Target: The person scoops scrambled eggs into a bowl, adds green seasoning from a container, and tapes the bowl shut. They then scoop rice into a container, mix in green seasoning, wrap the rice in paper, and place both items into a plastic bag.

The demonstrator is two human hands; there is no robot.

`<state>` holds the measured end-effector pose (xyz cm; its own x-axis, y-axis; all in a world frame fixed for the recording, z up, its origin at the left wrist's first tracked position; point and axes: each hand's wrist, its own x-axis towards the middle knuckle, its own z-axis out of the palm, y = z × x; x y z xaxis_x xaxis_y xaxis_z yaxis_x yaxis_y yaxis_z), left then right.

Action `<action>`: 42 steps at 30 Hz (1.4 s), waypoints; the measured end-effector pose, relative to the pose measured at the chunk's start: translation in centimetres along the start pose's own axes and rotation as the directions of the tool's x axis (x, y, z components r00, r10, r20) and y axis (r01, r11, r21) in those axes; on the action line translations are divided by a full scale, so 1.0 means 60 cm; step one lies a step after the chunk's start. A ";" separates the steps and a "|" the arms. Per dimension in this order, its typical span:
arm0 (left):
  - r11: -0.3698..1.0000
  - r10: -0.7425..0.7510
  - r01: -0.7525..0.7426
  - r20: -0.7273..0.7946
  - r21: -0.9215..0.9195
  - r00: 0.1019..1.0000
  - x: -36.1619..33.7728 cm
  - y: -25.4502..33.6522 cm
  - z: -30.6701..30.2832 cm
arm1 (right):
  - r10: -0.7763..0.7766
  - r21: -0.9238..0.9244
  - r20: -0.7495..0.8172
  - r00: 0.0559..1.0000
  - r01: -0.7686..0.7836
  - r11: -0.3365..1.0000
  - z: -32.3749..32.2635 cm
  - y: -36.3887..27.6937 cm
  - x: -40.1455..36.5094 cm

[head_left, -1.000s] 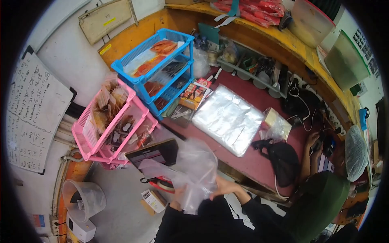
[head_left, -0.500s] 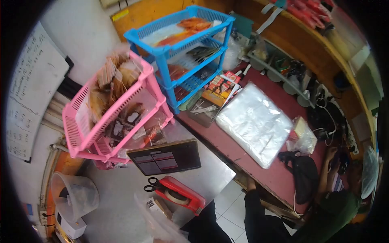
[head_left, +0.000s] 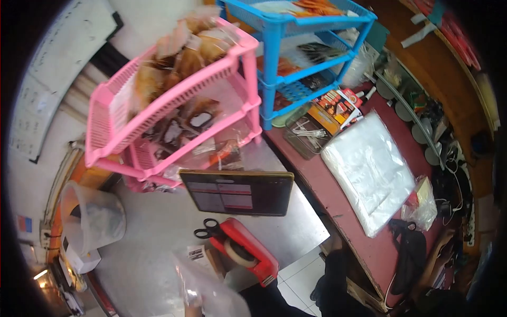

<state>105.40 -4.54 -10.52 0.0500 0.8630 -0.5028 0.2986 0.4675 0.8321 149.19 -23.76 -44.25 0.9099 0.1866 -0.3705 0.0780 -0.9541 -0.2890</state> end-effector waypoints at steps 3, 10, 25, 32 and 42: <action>0.999 0.045 -0.045 0.038 -0.006 0.998 -0.007 0.059 0.034 | -0.160 0.132 0.200 0.967 0.135 0.982 -0.084 -0.015 -0.141; 0.903 0.357 -0.424 0.423 0.072 0.833 -0.034 0.162 0.169 | -0.719 0.922 0.387 0.577 -0.260 0.287 -0.486 -0.349 -0.483; 0.901 0.424 -0.402 0.518 -0.162 0.743 -0.019 0.234 0.150 | -0.390 0.947 -0.277 0.878 0.318 0.041 -0.575 -0.377 -0.355; 0.693 0.635 -0.609 -0.072 -0.386 0.769 -0.032 0.253 0.112 | -0.052 0.916 -0.400 0.915 0.401 0.003 -0.640 -0.392 -0.275; 0.804 0.360 -0.478 -0.351 -0.354 0.864 -0.044 0.145 -0.055 | -0.555 -0.052 -0.739 0.381 0.790 0.611 -0.612 -0.256 0.061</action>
<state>104.73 -2.14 -1.18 -0.1835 0.9816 -0.0528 -0.1208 0.0308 0.9922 166.27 -17.00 -8.77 0.6044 0.4278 0.6721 0.7875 -0.4483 -0.4230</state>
